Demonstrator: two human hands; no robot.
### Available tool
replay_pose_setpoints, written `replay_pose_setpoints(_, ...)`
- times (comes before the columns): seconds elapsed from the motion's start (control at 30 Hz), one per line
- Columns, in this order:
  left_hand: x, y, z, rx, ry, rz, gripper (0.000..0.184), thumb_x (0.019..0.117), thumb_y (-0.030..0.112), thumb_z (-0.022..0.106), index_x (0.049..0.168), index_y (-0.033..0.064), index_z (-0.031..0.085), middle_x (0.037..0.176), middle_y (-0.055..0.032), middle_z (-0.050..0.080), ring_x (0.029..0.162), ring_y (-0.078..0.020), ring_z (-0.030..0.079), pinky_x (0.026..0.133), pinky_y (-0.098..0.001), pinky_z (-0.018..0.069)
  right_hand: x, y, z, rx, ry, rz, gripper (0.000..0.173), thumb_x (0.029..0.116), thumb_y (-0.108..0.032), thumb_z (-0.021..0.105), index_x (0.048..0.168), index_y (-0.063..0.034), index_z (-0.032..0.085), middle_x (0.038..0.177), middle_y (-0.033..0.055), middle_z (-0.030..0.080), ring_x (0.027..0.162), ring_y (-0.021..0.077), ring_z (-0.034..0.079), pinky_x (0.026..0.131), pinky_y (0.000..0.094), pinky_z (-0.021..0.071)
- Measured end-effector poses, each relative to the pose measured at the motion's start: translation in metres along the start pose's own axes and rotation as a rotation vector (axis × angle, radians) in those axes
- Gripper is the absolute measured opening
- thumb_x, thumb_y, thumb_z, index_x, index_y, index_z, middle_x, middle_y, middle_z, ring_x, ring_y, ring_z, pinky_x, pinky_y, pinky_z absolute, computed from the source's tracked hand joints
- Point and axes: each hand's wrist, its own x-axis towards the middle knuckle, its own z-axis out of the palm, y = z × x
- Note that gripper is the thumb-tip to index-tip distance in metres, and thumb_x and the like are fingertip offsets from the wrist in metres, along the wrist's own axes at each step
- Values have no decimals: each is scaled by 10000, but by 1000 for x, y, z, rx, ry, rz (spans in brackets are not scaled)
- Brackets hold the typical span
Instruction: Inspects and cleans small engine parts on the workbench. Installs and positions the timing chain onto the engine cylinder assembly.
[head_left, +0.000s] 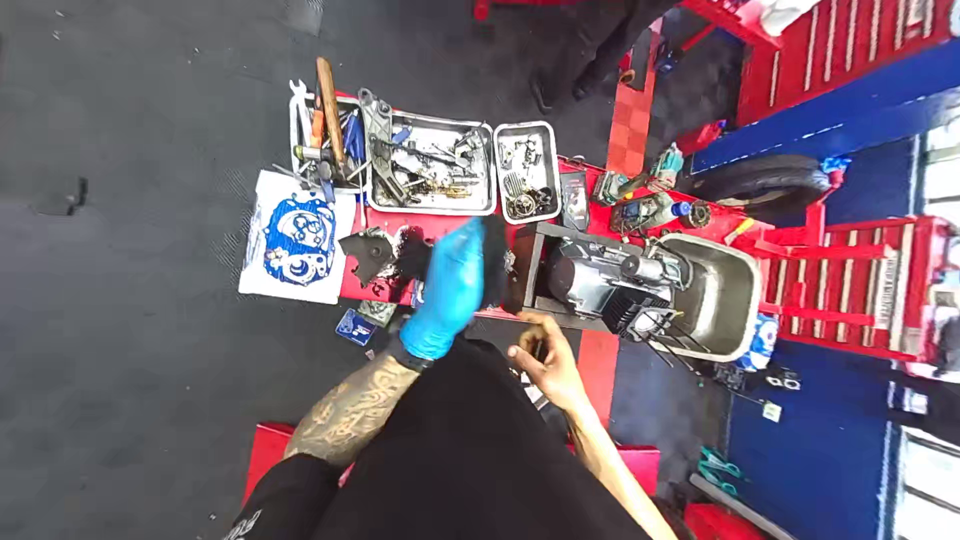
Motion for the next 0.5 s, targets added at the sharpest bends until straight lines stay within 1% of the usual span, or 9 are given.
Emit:
replay_pose_setpoints(0.07, -5, 2, 36, -42, -129, -93, 377, 1100, 152, 322, 1114, -22, 657, 845, -50, 668, 727, -103, 641, 692, -303, 592, 2, -12, -1, -27, 159, -78, 915, 831, -166, 805, 1558, 28, 285, 1004, 66, 681, 745, 106, 648, 644, 277, 583)
replay_pose_setpoints(0.1, -9, 5, 51, -84, -187, -123, 364, 1097, 107, 329, 1133, -57, 651, 904, -67, 686, 810, -92, 661, 783, -294, 594, 4, -17, -2, -48, 229, -91, 959, 811, -178, 816, 1567, 42, 267, 1115, 73, 666, 865, 86, 660, 755, 269, 596)
replay_pose_setpoints(0.13, -13, 8, 63, -126, -226, -140, 336, 1088, 59, 352, 1142, -87, 650, 953, -84, 699, 881, -80, 670, 858, -277, 583, 6, -20, -1, -80, 296, -95, 879, 806, -197, 801, 1512, 69, 350, 1237, 72, 663, 1049, 52, 660, 929, 262, 577)
replay_pose_setpoints(0.23, -19, 3, 75, 28, -225, 6, 207, 984, -22, 574, 1148, -59, 695, 1146, -105, 710, 1106, -95, 657, 990, -288, 547, 17, -27, 10, -94, 548, -81, 405, 841, -114, 775, 1153, 93, 621, 1055, 21, 732, 1032, -21, 662, 970, 213, 538)
replay_pose_setpoints(0.27, -18, -5, 69, 166, -226, 91, 302, 943, 27, 668, 1241, -15, 694, 1336, -135, 656, 1299, -184, 581, 1105, -382, 492, 23, -28, 12, -124, 577, -84, 357, 861, -108, 762, 1131, 82, 627, 1042, 19, 724, 1035, -19, 654, 979, 210, 525)
replay_pose_setpoints(0.33, -10, -17, 43, 432, -323, 39, 650, 934, 161, 719, 1536, 95, 484, 1608, -137, 415, 1498, -253, 376, 1220, -462, 366, 38, -25, 15, -238, 526, -216, 460, 848, -173, 796, 1171, 116, 642, 1096, 140, 730, 1081, 109, 670, 996, 298, 508)
replay_pose_setpoints(0.37, -6, -22, 27, 456, -364, -46, 680, 956, 119, 669, 1583, 106, 408, 1609, -119, 423, 1476, -214, 417, 1210, -433, 392, 50, -29, 14, -263, 432, -262, 562, 818, -237, 827, 1227, 89, 622, 1124, 127, 727, 1090, 110, 680, 999, 304, 538)
replay_pose_setpoints(0.43, 1, -25, -3, 414, -269, -153, 566, 965, -3, 517, 1517, 123, 505, 1403, -71, 633, 1233, -135, 629, 1052, -382, 540, 81, -62, 15, -364, 184, -139, 771, 745, -307, 831, 1381, 10, 534, 1152, 119, 721, 1050, 179, 706, 941, 421, 590)
replay_pose_setpoints(0.5, 12, -33, -38, 494, -25, -117, 380, 1000, 59, 531, 1363, 112, 628, 1211, -59, 714, 1064, -135, 691, 916, -402, 604, 99, -79, 28, -502, 16, -113, 880, 848, -351, 772, 1574, -81, 354, 1173, 138, 710, 951, 288, 724, 803, 552, 602)
